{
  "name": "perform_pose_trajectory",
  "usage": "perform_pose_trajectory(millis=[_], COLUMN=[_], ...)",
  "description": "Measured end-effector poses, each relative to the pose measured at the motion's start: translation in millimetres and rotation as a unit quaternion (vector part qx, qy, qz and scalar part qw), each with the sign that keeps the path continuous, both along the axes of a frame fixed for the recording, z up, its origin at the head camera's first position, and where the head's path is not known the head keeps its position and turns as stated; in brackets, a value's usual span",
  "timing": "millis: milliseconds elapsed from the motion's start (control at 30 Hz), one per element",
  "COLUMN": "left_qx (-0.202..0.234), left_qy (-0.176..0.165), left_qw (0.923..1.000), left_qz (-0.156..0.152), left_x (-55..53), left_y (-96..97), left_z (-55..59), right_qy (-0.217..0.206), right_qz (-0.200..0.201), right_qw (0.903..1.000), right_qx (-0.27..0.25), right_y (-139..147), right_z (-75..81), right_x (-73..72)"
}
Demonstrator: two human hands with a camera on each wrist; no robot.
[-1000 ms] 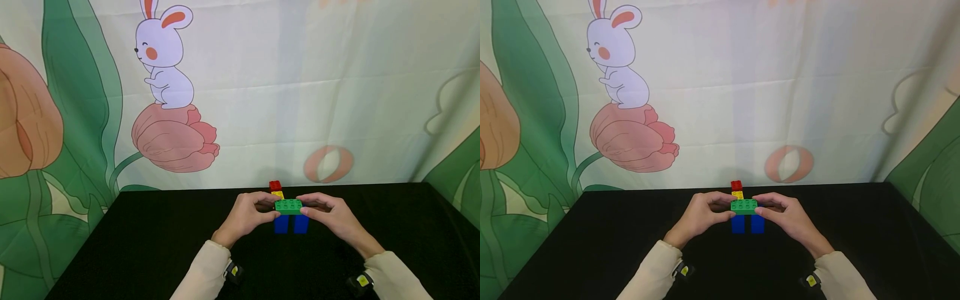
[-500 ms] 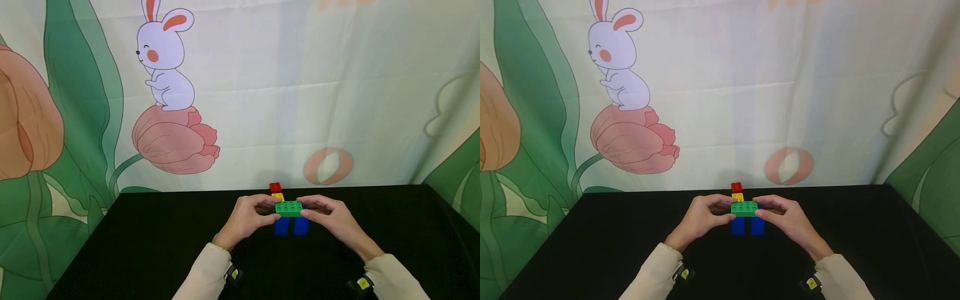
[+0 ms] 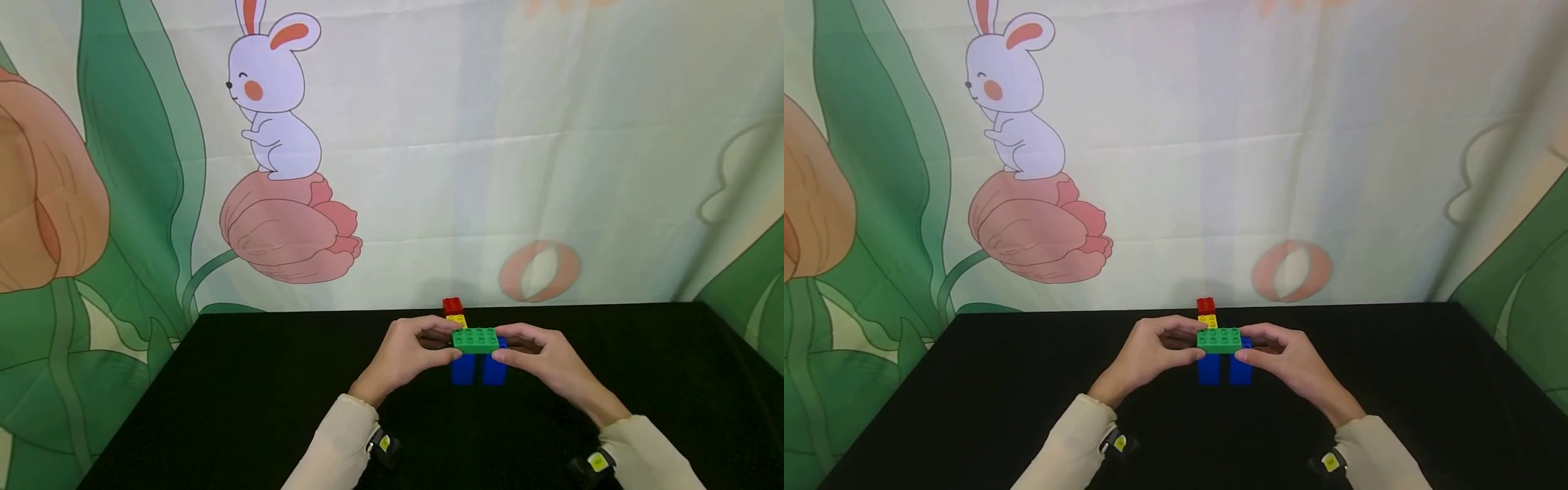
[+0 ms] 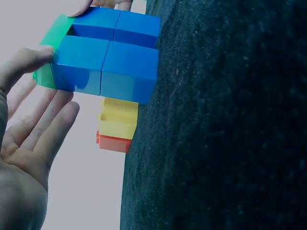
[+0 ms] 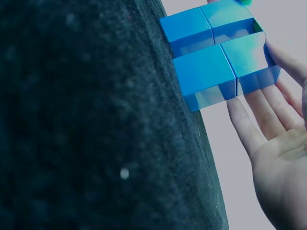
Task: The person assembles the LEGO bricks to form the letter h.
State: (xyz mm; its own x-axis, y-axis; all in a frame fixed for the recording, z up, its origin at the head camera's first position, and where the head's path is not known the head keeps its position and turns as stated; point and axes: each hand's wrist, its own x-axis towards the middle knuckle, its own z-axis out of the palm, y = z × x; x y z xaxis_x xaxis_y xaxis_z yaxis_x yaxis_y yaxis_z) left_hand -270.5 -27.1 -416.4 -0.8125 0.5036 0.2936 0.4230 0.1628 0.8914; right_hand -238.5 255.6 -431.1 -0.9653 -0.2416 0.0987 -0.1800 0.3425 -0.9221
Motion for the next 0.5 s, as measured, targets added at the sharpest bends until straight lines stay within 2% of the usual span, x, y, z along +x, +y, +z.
perform_pose_trajectory(millis=[133,267,367,500], left_qx=[0.013,0.023,0.021,0.015], left_qy=[-0.012,-0.023,-0.019,-0.005], left_qw=[0.9998,0.9995,0.9995,0.9985], left_qz=[-0.007,-0.001,0.015,0.052], left_x=[-0.1,1.5,2.5,0.7], left_y=[-1.3,-1.6,-2.2,-5.6], left_z=[-0.1,1.4,4.1,7.3], right_qy=[0.002,0.002,0.003,0.005], right_qz=[-0.001,-0.002,-0.004,-0.009], right_qw=[1.0,0.9999,0.9999,0.9997], right_qx=[0.008,0.01,0.012,0.02], right_y=[0.2,0.7,0.5,-0.3], right_z=[-0.1,-0.5,-0.7,-0.5], right_x=[-0.2,-0.3,-0.3,-0.3])
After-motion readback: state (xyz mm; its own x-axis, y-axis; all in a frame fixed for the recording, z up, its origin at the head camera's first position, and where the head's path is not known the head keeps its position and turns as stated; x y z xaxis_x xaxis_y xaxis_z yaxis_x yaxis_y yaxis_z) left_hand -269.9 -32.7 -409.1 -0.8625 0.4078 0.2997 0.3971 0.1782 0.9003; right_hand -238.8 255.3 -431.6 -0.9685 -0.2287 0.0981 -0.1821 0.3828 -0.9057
